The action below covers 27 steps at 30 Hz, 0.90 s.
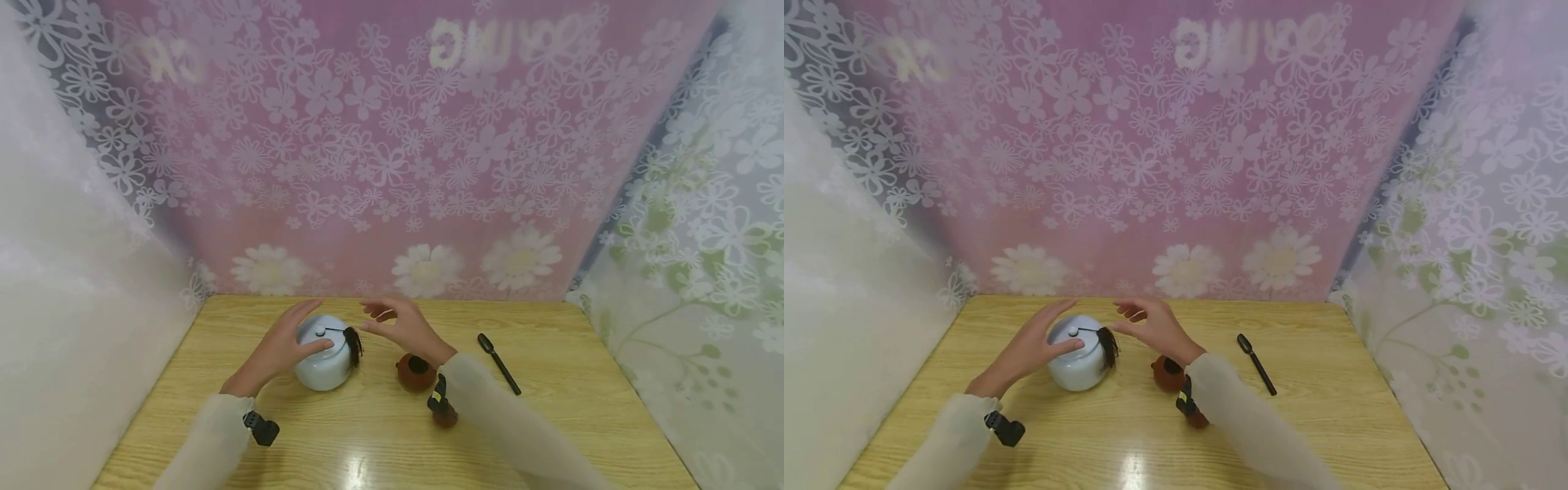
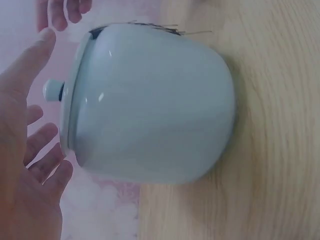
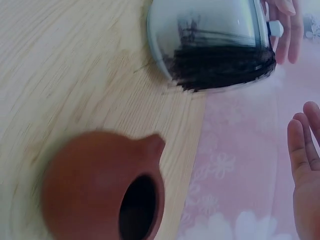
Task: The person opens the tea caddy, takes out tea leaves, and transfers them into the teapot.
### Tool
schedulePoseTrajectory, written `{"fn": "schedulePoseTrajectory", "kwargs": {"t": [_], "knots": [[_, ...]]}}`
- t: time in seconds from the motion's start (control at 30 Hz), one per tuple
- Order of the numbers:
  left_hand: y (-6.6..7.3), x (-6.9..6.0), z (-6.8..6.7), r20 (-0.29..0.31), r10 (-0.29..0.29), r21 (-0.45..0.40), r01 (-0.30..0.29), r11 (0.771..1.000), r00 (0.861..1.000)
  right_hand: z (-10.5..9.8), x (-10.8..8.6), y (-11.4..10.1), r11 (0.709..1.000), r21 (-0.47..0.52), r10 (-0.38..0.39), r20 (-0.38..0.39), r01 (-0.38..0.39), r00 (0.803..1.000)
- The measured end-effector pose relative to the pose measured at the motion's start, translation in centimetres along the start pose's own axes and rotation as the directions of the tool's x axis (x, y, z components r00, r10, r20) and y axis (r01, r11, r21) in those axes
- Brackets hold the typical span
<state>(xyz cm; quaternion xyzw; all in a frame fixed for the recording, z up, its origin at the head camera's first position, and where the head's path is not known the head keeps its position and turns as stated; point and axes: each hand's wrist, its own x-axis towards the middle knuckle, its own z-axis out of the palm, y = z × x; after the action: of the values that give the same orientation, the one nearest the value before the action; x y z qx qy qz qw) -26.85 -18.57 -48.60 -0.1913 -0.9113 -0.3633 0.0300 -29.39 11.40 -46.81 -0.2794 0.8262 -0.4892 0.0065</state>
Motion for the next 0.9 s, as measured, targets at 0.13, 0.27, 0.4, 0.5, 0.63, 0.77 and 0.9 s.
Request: {"fn": "schedulePoseTrajectory", "kwargs": {"t": [0.13,0.27,0.4,0.5,0.63,0.77,0.9], "knots": [[-0.9,-0.7,0.0,-0.005,-0.028,-0.009,0.028,1.000,1.000,1.0,1.0,-0.4,1.000,0.004,-0.021,0.024,0.021,0.999],[-1.4,-1.2,0.0,0.002,-0.053,-0.015,0.053,0.998,0.999,1.9,1.9,-0.9,0.999,0.012,-0.032,0.039,0.031,0.999],[-2.1,-1.7,0.2,0.021,-0.073,-0.021,0.073,0.997,0.997,2.9,2.7,-1.3,1.000,0.005,-0.028,0.060,0.028,0.998],[-2.6,-1.9,0.3,0.039,-0.089,-0.042,0.091,0.995,0.995,3.8,3.1,-1.5,0.999,-0.023,-0.023,0.077,0.025,0.997],[-3.2,-2.1,0.5,0.059,-0.091,-0.089,0.096,0.991,0.994,4.8,3.6,-1.6,0.999,-0.047,-0.015,0.091,0.020,0.996],[-3.5,-2.2,0.8,0.087,-0.102,-0.144,0.114,0.983,0.991,5.7,3.9,-1.4,0.998,-0.065,-0.016,0.098,0.022,0.995],[-3.8,-2.2,1.1,0.104,-0.112,-0.198,0.131,0.971,0.988,6.4,4.1,-1.0,0.998,-0.064,-0.015,0.102,0.021,0.995]]}}
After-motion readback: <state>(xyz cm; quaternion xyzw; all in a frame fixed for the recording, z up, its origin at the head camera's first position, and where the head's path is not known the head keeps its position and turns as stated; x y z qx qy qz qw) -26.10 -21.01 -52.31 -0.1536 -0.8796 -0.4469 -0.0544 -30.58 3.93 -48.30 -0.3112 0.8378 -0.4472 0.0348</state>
